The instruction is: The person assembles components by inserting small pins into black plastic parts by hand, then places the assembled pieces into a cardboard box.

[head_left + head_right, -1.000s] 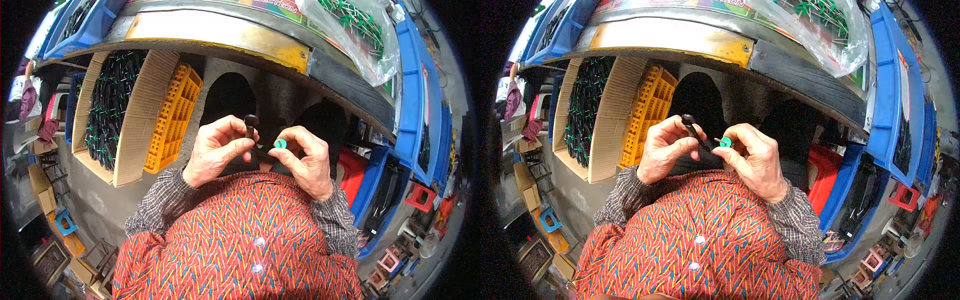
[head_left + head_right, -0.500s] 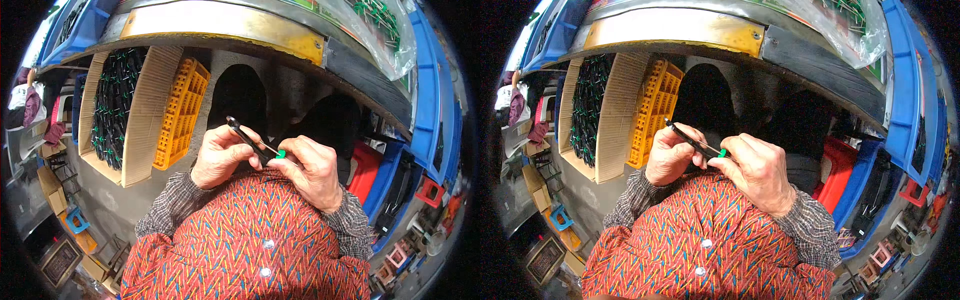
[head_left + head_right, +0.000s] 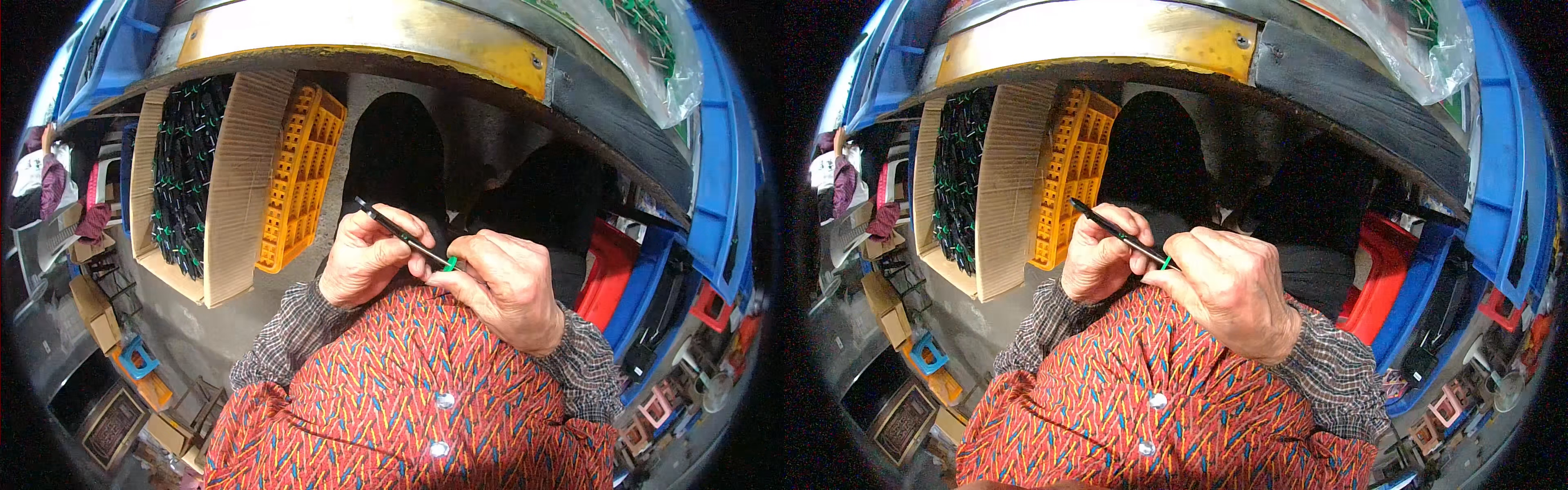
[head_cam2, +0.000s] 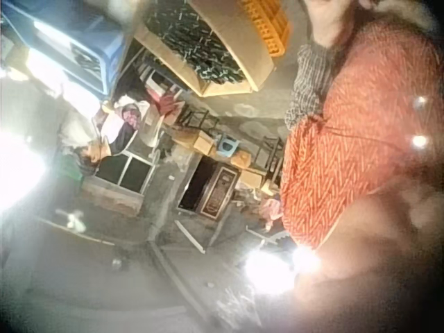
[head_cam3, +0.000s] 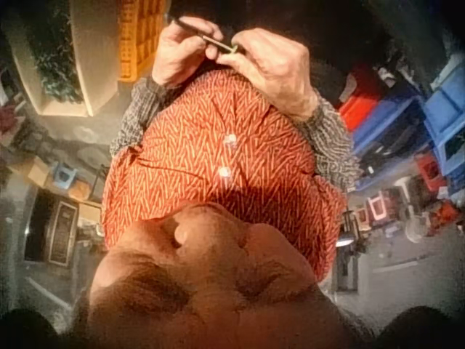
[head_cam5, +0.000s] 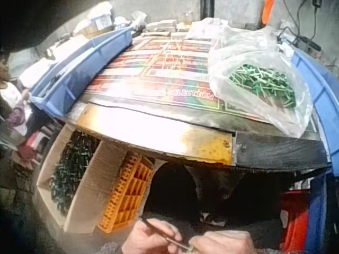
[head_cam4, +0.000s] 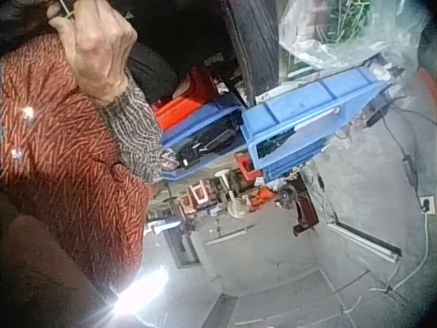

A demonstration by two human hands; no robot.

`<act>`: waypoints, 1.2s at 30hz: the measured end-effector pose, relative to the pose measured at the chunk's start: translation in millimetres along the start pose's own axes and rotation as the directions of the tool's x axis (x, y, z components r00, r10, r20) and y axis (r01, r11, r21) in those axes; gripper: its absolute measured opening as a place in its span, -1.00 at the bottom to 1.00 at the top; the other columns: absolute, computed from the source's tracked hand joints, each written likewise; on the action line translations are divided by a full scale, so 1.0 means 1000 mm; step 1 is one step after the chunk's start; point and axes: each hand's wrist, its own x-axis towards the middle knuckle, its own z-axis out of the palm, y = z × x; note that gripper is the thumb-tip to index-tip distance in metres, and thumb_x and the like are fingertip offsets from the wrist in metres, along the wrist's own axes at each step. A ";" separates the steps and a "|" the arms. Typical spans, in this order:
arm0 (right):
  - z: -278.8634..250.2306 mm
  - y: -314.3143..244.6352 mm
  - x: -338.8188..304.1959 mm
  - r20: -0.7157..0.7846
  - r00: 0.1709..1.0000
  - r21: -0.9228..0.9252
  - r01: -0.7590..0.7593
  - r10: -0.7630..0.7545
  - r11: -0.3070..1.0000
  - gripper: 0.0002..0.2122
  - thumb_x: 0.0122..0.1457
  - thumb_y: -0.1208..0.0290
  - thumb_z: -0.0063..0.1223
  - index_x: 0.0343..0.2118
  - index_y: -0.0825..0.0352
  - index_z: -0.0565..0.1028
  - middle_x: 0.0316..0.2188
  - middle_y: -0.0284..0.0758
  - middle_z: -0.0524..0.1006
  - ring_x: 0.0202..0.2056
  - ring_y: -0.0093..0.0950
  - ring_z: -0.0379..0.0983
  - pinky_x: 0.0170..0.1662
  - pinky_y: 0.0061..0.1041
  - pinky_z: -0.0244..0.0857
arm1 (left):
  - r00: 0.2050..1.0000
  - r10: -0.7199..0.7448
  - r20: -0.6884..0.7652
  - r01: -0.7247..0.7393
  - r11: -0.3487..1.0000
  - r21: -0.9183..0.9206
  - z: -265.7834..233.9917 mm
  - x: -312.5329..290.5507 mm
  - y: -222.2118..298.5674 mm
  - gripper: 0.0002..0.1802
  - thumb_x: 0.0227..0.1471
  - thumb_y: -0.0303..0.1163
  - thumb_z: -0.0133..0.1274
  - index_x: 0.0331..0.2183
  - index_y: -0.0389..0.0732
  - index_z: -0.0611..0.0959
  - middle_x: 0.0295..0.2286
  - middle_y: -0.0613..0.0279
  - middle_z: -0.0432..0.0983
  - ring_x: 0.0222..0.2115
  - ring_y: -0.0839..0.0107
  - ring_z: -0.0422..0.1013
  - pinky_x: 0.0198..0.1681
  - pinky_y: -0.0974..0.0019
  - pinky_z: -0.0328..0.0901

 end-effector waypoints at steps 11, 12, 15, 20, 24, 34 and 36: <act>0.004 0.003 0.002 -0.023 1.000 -0.003 -0.004 0.004 1.000 -0.75 -0.14 0.38 0.30 -0.49 0.31 0.42 -0.64 -0.28 0.37 -0.59 -0.30 0.42 -0.54 -0.37 0.26 | 1.000 0.010 0.015 -0.010 1.000 -0.004 -0.001 0.003 0.002 -0.77 0.03 -0.54 0.12 -0.22 -0.37 0.56 -0.28 -0.08 0.50 -0.42 0.33 0.49 -0.30 0.29 0.43; 0.004 0.003 0.002 -0.022 1.000 -0.004 -0.004 0.004 1.000 -0.75 -0.14 0.38 0.30 -0.49 0.31 0.42 -0.64 -0.28 0.37 -0.59 -0.30 0.42 -0.54 -0.37 0.26 | 1.000 0.016 0.018 -0.017 1.000 0.013 -0.002 0.003 0.001 -0.78 0.03 -0.54 0.11 -0.22 -0.37 0.57 -0.28 -0.08 0.50 -0.42 0.33 0.49 -0.30 0.29 0.43; 0.004 0.003 0.002 -0.026 1.000 -0.006 -0.002 0.002 1.000 -0.76 -0.14 0.38 0.30 -0.49 0.31 0.42 -0.64 -0.28 0.37 -0.58 -0.30 0.42 -0.54 -0.36 0.26 | 0.999 0.025 0.024 -0.026 0.999 0.039 -0.003 0.003 0.001 -0.79 0.03 -0.55 0.11 -0.23 -0.37 0.57 -0.28 -0.08 0.51 -0.42 0.33 0.50 -0.30 0.29 0.43; 0.002 0.001 0.002 -0.006 1.000 -0.006 -0.018 0.018 1.000 -0.77 -0.09 0.36 0.27 -0.49 0.31 0.41 -0.64 -0.28 0.37 -0.58 -0.30 0.42 -0.53 -0.36 0.26 | 0.999 0.024 0.030 -0.026 0.998 0.059 -0.003 0.003 0.001 -0.79 0.03 -0.57 0.10 -0.23 -0.37 0.57 -0.29 -0.07 0.51 -0.42 0.33 0.50 -0.30 0.29 0.44; 0.002 0.001 0.003 -0.004 0.999 0.004 -0.037 0.037 0.999 -0.77 -0.08 0.35 0.26 -0.49 0.30 0.41 -0.64 -0.27 0.38 -0.57 -0.30 0.43 -0.53 -0.35 0.26 | 0.999 0.036 0.020 -0.038 0.992 0.122 -0.003 0.003 0.003 -0.81 0.03 -0.60 0.08 -0.25 -0.39 0.57 -0.29 -0.06 0.51 -0.42 0.33 0.51 -0.29 0.30 0.44; -0.002 0.003 0.002 0.087 0.979 0.239 -0.202 0.186 0.950 -0.81 -0.02 0.44 0.27 -0.48 0.42 0.47 -0.69 -0.30 0.38 -0.69 -0.51 0.30 -0.61 -0.50 0.15 | 0.969 0.169 0.180 -0.241 0.494 0.835 0.005 0.008 0.033 -0.81 -0.08 -0.62 0.17 -0.31 -0.35 0.65 -0.38 0.07 0.57 -0.37 0.36 0.52 -0.29 0.37 0.42; -0.003 0.004 0.002 0.124 0.960 0.275 -0.276 0.250 0.921 -0.79 0.00 0.39 0.26 -0.51 0.39 0.45 -0.73 -0.27 0.34 -0.72 -0.43 0.27 -0.63 -0.43 0.13 | 0.962 0.173 0.210 -0.265 0.412 0.872 0.007 0.010 0.037 -0.79 -0.11 -0.61 0.19 -0.31 -0.33 0.65 -0.39 0.10 0.58 -0.37 0.35 0.53 -0.30 0.38 0.41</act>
